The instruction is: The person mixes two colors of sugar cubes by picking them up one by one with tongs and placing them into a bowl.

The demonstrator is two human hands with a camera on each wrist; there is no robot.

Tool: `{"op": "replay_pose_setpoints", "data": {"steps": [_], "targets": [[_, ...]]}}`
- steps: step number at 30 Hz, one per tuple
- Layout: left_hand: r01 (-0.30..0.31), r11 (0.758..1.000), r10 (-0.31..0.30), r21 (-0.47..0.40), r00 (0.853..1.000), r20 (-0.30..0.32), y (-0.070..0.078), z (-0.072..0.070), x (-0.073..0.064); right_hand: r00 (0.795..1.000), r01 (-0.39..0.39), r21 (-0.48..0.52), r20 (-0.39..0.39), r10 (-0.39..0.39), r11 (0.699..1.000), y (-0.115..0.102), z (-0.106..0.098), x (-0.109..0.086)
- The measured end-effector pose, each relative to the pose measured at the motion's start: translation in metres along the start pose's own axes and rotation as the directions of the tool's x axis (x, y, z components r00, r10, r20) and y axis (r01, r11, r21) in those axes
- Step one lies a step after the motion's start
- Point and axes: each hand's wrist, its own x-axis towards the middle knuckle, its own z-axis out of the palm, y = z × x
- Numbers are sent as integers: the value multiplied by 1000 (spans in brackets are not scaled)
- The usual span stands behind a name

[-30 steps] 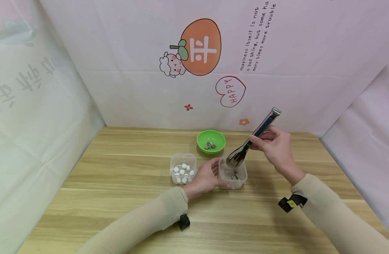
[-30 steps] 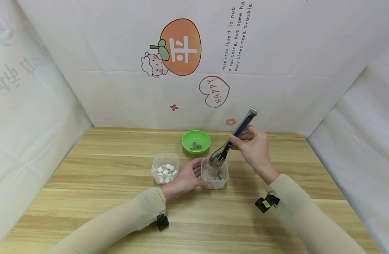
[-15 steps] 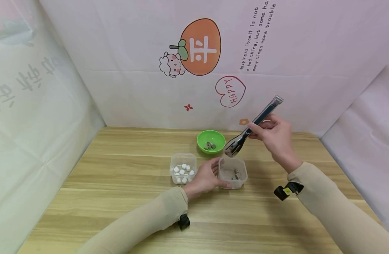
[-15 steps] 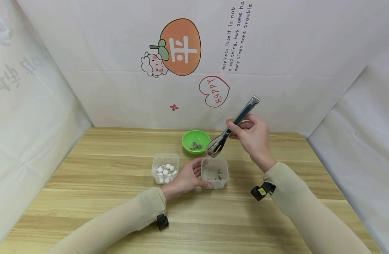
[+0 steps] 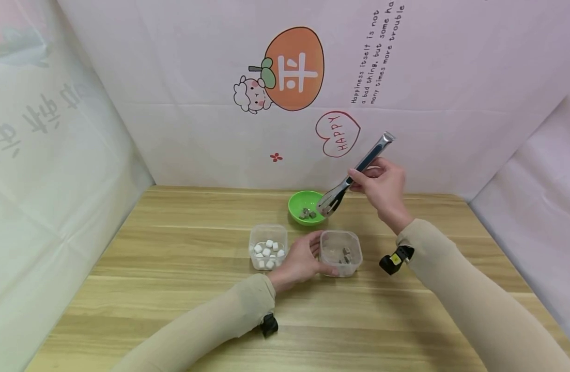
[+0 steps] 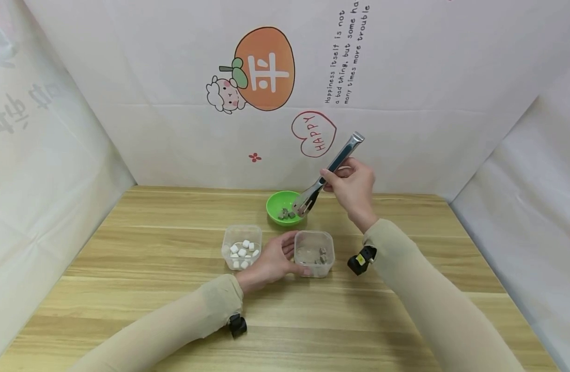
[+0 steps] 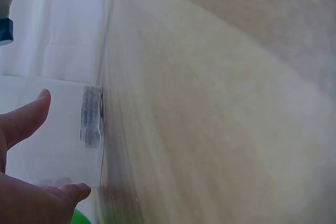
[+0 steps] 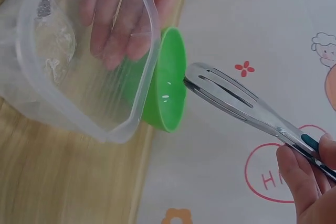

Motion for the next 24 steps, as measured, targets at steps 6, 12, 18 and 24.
{"op": "replay_pose_setpoints", "data": {"steps": [6, 12, 18, 24], "targets": [[0, 1000, 0, -4, 1000, -2, 0, 0, 1, 999, -39, -11, -17, 38, 999, 10, 11, 9], [12, 1000, -12, 3, 1000, -5, -1, -1, 1, 996, -81, -29, -42, 80, 996, 20, 16, 13], [12, 1000, -12, -4, 1000, 1, 0, -1, 1, 995, -94, -42, -47, 92, 995, 24, 18, 13], [13, 1000, -13, -6, 1000, 3, 0, 0, 1, 999, -42, -38, -28, 41, 998, 18, 13, 9]]}}
